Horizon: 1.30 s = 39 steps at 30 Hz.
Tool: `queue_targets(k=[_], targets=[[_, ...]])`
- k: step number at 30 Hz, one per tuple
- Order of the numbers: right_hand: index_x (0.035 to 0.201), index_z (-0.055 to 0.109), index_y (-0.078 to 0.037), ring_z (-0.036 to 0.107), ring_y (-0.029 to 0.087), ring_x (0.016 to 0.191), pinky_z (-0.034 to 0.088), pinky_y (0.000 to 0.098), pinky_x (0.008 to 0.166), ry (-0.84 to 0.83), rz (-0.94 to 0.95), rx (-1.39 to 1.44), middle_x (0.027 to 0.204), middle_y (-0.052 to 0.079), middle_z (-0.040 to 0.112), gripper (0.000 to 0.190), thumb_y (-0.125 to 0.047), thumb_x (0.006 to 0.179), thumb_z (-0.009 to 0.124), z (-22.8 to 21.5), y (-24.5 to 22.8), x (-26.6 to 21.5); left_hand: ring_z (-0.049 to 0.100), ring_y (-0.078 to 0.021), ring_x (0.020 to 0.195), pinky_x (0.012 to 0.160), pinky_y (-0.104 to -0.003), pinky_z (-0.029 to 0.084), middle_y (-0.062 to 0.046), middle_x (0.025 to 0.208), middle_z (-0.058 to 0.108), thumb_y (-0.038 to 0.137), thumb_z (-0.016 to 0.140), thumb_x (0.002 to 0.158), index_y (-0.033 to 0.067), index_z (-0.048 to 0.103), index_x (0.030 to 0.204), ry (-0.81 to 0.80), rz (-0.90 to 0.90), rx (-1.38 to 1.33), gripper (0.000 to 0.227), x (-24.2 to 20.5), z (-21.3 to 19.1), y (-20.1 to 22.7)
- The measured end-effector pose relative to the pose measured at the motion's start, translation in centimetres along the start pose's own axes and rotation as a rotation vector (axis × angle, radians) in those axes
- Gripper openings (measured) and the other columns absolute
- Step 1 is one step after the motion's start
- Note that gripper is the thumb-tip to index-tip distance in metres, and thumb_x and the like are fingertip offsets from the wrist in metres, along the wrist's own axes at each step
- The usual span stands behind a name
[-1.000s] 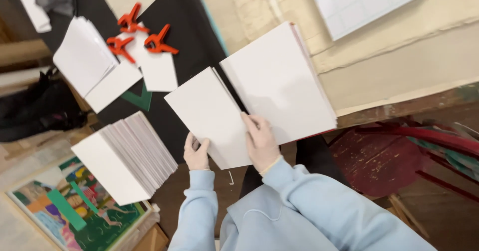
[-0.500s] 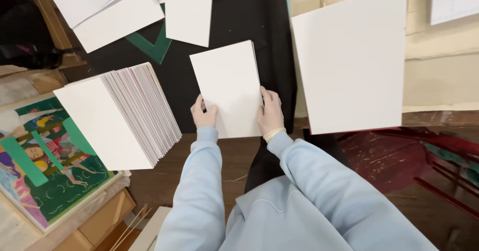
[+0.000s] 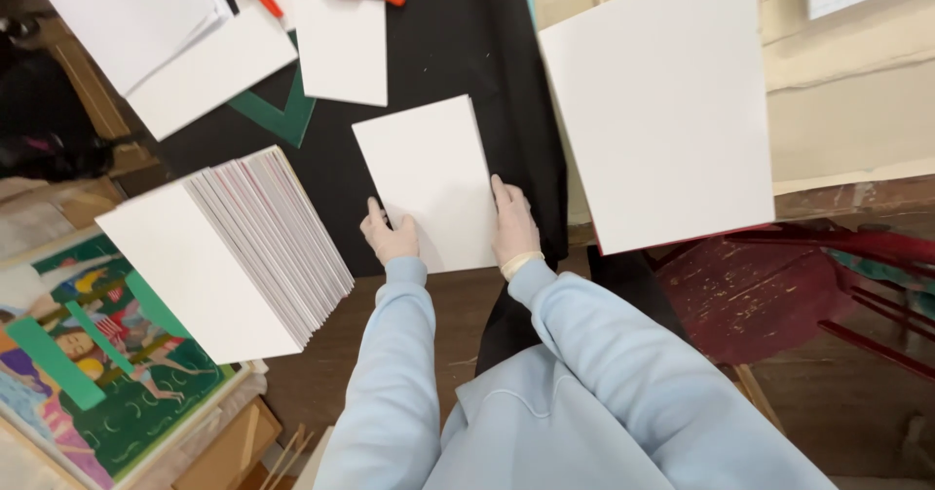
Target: Organizing and stacking sheets of white paper or mat board on a workshop table.
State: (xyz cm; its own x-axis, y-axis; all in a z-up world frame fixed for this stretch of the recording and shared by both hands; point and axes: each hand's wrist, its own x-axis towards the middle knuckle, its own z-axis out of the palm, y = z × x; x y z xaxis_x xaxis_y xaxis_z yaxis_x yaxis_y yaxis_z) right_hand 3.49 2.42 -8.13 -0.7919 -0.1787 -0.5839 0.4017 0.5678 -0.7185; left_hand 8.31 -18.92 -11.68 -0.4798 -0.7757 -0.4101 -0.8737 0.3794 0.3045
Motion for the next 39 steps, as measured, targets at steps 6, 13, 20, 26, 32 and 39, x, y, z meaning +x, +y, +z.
queue_targets(k=[6, 13, 20, 26, 32, 39], targets=[[0.141, 0.054, -0.008, 0.055, 0.034, 0.125, 0.048, 0.0405, 0.102, -0.091, -0.151, 0.1, 0.139, 0.013, 0.057, 0.049, -0.004, 0.093, 0.062, -4.9, -1.7, -4.1, 0.045, -0.0342, 0.133, 0.114, -0.045, 0.042, -0.02, 0.144, 0.04, 0.011, 0.08, 0.082, 0.0016, 0.043, 0.152, 0.233, 0.327, -0.096, 0.079, -2.0, 0.8, 1.6], [0.124, 0.069, -0.009, 0.065, 0.03, 0.115, 0.053, 0.0393, 0.098, 0.072, -0.377, 0.142, 0.122, 0.01, 0.07, 0.033, -0.009, 0.091, 0.068, -16.7, -3.0, -7.4, 0.048, -0.0291, 0.131, 0.11, -0.044, 0.042, -0.017, 0.144, 0.046, 0.017, 0.082, 0.085, 0.0058, 0.049, 0.147, -0.111, 0.23, -0.14, 0.071, -10.3, 2.3, 12.5], [0.152, 0.053, -0.002, 0.049, 0.043, 0.131, 0.042, 0.052, 0.112, 0.518, -0.162, -0.304, 0.142, 0.025, 0.051, 0.069, -0.02, 0.092, 0.081, -26.1, 5.4, -3.8, 0.064, -0.0232, 0.119, 0.1, -0.036, 0.055, -0.014, 0.134, 0.062, 0.015, 0.074, 0.09, 0.0051, 0.056, 0.145, -0.423, 0.227, -0.508, 0.059, -17.0, 4.4, 18.8], [0.152, 0.047, 0.0, 0.05, 0.043, 0.122, 0.042, 0.0522, 0.103, 0.453, -0.091, -0.354, 0.134, 0.026, 0.052, 0.079, -0.024, 0.085, 0.082, -28.1, 5.5, -1.9, 0.062, -0.0232, 0.118, 0.096, -0.037, 0.057, -0.013, 0.134, 0.055, 0.015, 0.074, 0.087, 0.0039, 0.054, 0.144, -0.42, 0.195, -0.493, 0.062, -18.5, 6.4, 20.6], [0.151, 0.048, -0.002, 0.051, 0.041, 0.121, 0.044, 0.0502, 0.101, 0.397, -0.068, -0.293, 0.134, 0.024, 0.052, 0.074, -0.022, 0.086, 0.079, -28.1, 5.0, -2.0, 0.062, -0.0236, 0.116, 0.099, -0.038, 0.055, -0.015, 0.131, 0.06, 0.012, 0.073, 0.087, -0.0003, 0.056, 0.142, -0.36, 0.11, -0.488, 0.059, -18.3, 6.5, 20.8], [0.147, 0.049, -0.003, 0.05, 0.038, 0.124, 0.043, 0.0492, 0.102, 0.404, -0.041, -0.235, 0.142, 0.016, 0.051, 0.072, -0.023, 0.084, 0.078, -28.2, 4.1, -1.7, 0.063, -0.0245, 0.12, 0.1, -0.037, 0.055, -0.016, 0.131, 0.063, 0.008, 0.07, 0.088, -0.0022, 0.054, 0.14, -0.375, -0.037, -0.6, 0.056, -17.5, 6.2, 21.4]])
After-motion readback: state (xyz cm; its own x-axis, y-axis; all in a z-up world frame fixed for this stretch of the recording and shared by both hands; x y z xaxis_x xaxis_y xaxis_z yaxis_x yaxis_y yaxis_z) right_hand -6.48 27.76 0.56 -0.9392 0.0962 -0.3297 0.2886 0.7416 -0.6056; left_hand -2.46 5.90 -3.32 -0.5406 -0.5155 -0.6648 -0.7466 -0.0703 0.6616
